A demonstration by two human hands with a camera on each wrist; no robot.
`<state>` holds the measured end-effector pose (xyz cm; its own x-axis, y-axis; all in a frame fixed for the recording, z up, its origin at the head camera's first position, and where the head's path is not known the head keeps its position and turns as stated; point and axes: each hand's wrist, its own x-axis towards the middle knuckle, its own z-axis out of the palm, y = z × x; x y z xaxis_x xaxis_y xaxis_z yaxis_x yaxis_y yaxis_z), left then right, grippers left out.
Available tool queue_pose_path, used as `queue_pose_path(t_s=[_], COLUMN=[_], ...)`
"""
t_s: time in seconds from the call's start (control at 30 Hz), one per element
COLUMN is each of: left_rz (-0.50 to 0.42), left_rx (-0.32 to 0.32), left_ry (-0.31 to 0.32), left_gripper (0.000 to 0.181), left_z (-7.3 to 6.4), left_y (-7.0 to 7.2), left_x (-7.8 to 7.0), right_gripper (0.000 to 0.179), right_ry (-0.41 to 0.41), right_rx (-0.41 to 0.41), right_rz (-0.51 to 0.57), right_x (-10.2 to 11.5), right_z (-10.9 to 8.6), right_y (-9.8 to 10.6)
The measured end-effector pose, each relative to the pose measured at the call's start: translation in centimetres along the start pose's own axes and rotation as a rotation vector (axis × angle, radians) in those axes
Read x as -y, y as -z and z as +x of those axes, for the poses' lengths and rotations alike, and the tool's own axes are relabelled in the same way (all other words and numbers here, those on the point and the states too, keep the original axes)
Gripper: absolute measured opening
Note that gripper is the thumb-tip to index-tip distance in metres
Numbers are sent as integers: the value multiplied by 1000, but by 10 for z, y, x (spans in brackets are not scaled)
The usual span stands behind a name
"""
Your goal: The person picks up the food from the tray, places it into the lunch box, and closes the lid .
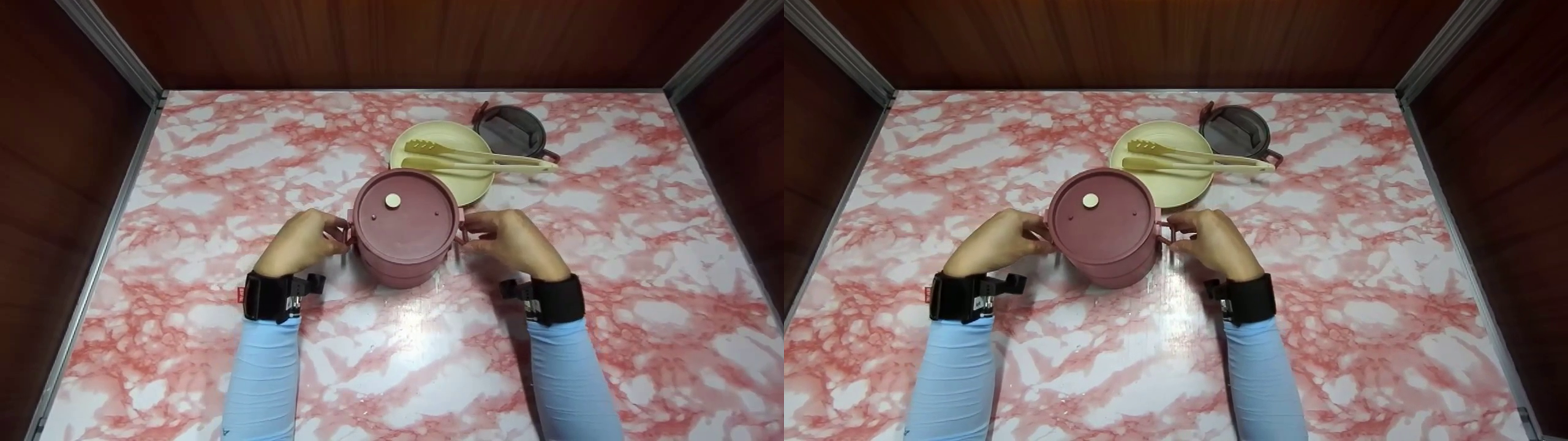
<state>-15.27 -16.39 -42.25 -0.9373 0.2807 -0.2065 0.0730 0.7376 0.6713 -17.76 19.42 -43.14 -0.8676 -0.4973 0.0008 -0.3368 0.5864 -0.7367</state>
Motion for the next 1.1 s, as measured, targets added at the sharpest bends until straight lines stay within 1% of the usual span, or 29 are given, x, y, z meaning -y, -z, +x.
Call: queue_pose_path(t_s=[0.1, 0.27, 0.37, 0.43, 0.5, 0.53, 0.57, 0.6, 0.63, 0.7, 0.77, 0.8, 0.83, 0.9, 0.93, 1.0, 1.1], left_rz=[12, 29, 35, 34, 25, 5, -24, -51, -89, -176, -267, -293, -324, -331, -315, -275, -226], left_rx=[-3, 5, 6, 16, 20, 15, 3, -27, -67, -157, -217, -231, -231, -208, -193, -167, -149], left_ry=[-12, -55, -60, -50, -22, -1, 23, 41, 56, 58, 40, 25, 17, 6, 4, 0, 13], left_gripper=[30, 20, 19, 24, 31, 34, 37, 39, 40, 38, 46, 52, 56, 64, 67, 69, 65], left_z=[1, 4, 4, 2, -2, -4, -7, -10, -12, -15, -16, -16, -16, -14, -14, -13, -12], left_y=[-2, -5, -6, -4, -1, 1, 4, 6, 8, 10, 10, 9, 8, 5, 3, 0, -3], left_x=[-1, -2, -3, -3, -4, -5, -7, -8, -10, -14, -19, -21, -23, -27, -29, -31, -33], right_gripper=[32, 25, 26, 26, 28, 29, 29, 29, 30, 37, 45, 48, 51, 53, 53, 52, 52], right_ry=[14, 48, 53, 55, 52, 44, 30, 4, -28, -86, -127, -142, -151, -166, -171, -177, -166], right_rx=[-6, -11, 1, 7, 2, -10, -31, -58, -84, -135, -159, -159, -152, -136, -129, -119, -122], right_rz=[-28, -56, -47, -53, -70, -80, -87, -83, -50, 49, 169, 224, 270, 311, 319, 329, 319], right_x=[-1, -2, -3, -3, -2, -1, 0, 3, 6, 13, 21, 25, 29, 35, 38, 42, 45], right_z=[4, 8, 9, 8, 6, 5, 3, 1, 0, -1, -2, -2, -2, -2, -2, -2, -2], right_y=[-6, -14, -16, -15, -12, -9, -7, -4, -2, 0, 1, 0, -1, -4, -5, -9, -14])
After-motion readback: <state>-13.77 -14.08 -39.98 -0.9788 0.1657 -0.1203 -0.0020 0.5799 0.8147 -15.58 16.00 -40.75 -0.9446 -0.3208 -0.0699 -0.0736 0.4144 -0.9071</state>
